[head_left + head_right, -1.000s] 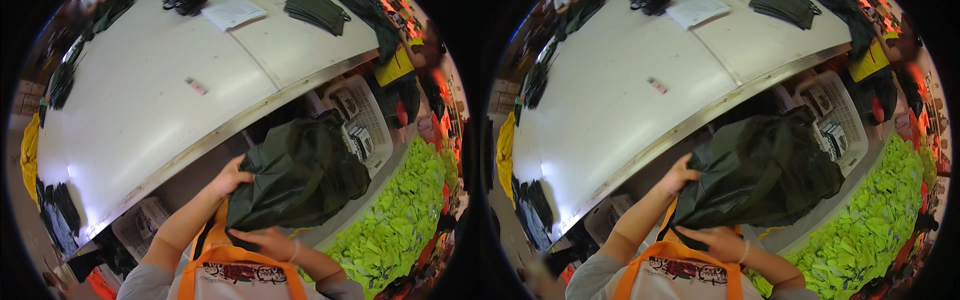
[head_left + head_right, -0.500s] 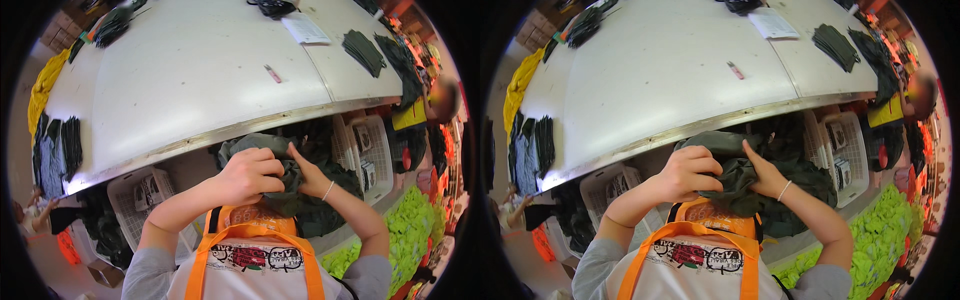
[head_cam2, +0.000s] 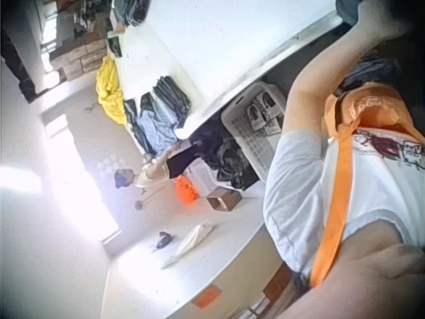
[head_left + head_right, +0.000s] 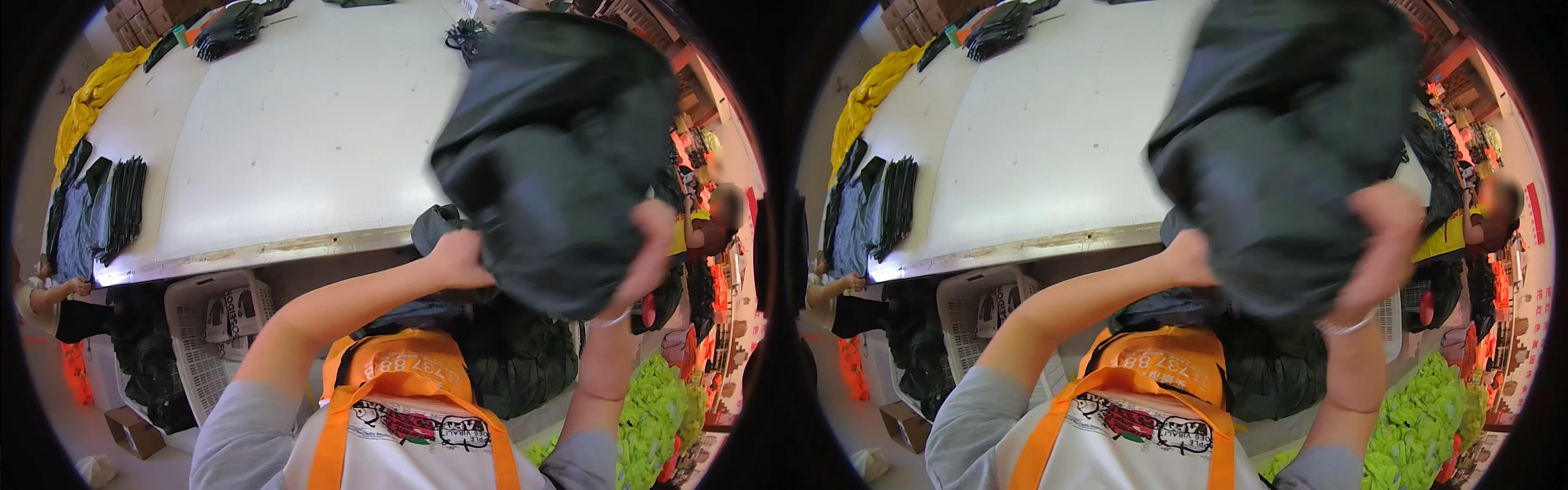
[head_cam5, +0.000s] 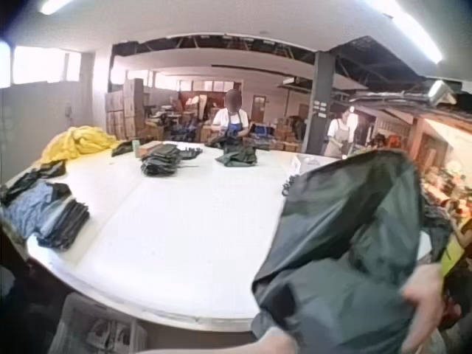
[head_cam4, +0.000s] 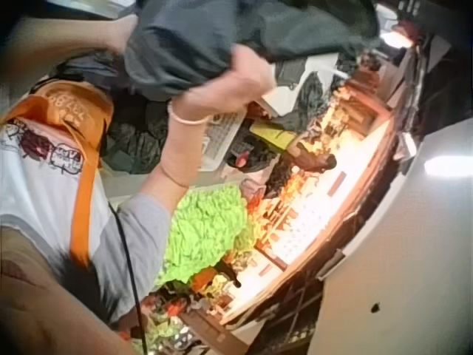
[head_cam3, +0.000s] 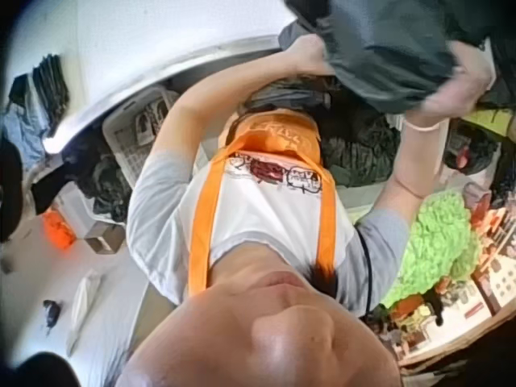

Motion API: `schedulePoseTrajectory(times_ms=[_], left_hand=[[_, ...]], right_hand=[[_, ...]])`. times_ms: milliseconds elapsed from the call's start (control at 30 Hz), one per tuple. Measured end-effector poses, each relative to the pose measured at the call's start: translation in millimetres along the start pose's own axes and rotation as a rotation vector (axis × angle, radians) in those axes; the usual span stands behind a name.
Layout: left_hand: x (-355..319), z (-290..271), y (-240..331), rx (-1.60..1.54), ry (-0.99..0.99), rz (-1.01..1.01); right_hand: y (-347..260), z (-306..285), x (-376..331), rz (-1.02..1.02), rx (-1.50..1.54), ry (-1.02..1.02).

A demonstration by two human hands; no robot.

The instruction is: The person unfolds a dark green jacket on a white table, smooths it out, and folds it into a compact rectangle. The person then places the folded jacket into a white plastic basket under the table.

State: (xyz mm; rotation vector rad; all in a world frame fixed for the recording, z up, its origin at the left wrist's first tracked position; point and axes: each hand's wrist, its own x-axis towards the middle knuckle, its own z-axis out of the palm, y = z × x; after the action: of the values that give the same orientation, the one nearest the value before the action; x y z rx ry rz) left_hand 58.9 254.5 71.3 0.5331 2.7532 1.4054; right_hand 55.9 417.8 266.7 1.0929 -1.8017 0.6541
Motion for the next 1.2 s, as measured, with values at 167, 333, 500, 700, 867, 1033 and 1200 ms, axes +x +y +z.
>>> schedulePoseTrajectory(times_ms=[167,333,500,700,867,1033,1200], left_hand=[[90,-30,-10,-0.101,0.728,0.100],[36,-90,30,-0.635,0.255,0.333],[33,-116,29,-0.893,0.269,0.282],[3,-129,74,-0.903,0.453,0.314],[-30,-170,58,-0.884,0.790,0.250],[-120,-210,51,0.120,0.403,0.535],[-177,-208,73,-0.530,0.428,0.237]], right_hand=[[-62,30,-83,-0.375,-0.066,-0.820],[-34,-18,-129,0.278,0.448,-0.945],[0,15,-82,0.266,0.139,-0.254],[-5,40,-22,-0.148,0.256,-0.470],[25,1,-15,0.124,0.060,-0.381],[42,-21,-19,0.101,0.137,-0.269],[23,-51,15,0.224,0.302,-0.436]])
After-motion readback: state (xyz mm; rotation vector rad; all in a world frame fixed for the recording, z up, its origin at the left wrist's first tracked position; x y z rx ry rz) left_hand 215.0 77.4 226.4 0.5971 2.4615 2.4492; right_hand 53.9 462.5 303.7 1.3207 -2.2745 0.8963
